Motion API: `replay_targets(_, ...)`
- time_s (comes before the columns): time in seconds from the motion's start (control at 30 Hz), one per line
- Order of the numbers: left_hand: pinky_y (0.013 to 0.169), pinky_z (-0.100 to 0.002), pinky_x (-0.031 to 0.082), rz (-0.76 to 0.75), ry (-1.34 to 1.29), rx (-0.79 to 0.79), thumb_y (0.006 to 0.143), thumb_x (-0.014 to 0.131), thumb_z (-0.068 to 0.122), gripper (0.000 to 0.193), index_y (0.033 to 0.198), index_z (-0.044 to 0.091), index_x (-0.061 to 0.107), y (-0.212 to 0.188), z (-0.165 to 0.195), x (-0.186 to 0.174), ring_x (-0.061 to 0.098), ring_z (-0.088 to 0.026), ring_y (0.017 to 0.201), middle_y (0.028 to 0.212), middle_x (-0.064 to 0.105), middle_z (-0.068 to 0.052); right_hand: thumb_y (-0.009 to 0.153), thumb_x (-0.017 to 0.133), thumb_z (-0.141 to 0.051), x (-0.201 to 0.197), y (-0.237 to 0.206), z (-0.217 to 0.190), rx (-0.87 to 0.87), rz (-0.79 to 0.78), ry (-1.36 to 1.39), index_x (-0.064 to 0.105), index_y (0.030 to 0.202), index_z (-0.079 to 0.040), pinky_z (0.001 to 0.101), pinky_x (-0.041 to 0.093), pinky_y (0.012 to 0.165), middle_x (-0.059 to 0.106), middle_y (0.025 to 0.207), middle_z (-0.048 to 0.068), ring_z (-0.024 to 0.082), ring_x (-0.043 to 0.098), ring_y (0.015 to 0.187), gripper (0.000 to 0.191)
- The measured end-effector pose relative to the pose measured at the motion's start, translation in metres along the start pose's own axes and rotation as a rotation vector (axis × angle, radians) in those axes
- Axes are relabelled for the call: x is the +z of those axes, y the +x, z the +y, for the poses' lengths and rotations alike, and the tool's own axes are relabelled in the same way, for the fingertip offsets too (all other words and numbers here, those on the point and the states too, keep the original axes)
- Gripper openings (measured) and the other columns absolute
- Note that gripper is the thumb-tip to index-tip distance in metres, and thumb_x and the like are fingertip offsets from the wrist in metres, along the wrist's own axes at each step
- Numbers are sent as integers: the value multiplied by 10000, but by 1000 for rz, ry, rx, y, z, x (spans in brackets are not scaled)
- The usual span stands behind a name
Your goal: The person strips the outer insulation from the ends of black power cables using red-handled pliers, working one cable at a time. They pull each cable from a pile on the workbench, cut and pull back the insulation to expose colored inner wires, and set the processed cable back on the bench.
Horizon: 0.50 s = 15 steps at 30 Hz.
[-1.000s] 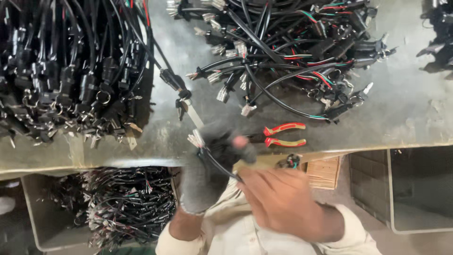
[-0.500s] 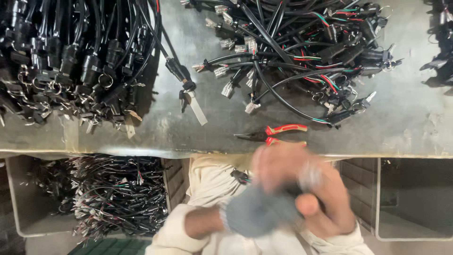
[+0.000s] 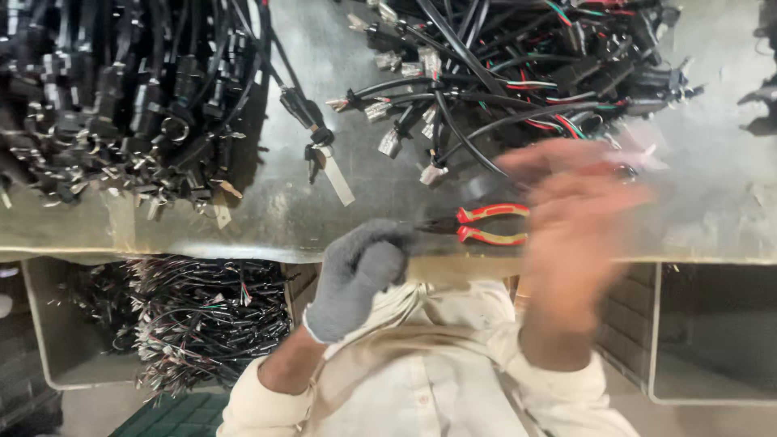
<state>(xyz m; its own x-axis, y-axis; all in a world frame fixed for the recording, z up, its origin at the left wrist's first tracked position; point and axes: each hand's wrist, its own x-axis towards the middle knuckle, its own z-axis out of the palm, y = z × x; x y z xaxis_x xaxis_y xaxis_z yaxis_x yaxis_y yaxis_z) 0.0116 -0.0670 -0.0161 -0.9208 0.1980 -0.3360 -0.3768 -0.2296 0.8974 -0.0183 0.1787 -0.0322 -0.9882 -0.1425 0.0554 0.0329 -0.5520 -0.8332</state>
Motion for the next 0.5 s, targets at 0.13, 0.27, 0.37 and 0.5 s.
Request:
replay_targets(0.13, 936, -274, 538, -93, -171, 15, 965, 662, 228, 314, 1250, 99, 687, 3, -1, -12, 635, -164, 1045, 1126, 708, -47, 1062, 524, -195, 28, -6, 55, 411, -272, -166, 420, 1474, -37, 296, 468, 979, 533, 1250, 30, 115, 526, 1053, 454)
replay_targets(0.27, 1069, -304, 505, 176, 456, 597, 955, 785, 134, 217, 1144, 87, 692, 8, -11, 6, 615, -203, 1287, 1166, 717, -42, 1094, 567, -208, 9, -22, 68, 280, -237, -382, 507, 1380, 47, 290, 431, 1058, 620, 1263, 67, 130, 553, 1165, 388)
replay_targets(0.37, 947, -279, 556, 213, 213, 554, 912, 807, 64, 288, 1174, 68, 688, 7, -25, 17, 617, -203, 1225, 1236, 656, -87, 1102, 541, -203, -7, -23, 65, 126, -317, -496, 474, 1386, 22, 319, 447, 1089, 640, 1262, 80, 157, 592, 1180, 369)
replay_targets(0.5, 918, -289, 581, 228, 103, 523, 876, 844, 107, 447, 1257, 87, 612, 0, -38, 13, 672, -168, 1081, 1194, 642, -55, 1027, 602, -132, -4, -12, 57, -112, -374, -796, 525, 1330, 3, 373, 456, 1057, 657, 1228, 122, 259, 611, 1113, 341)
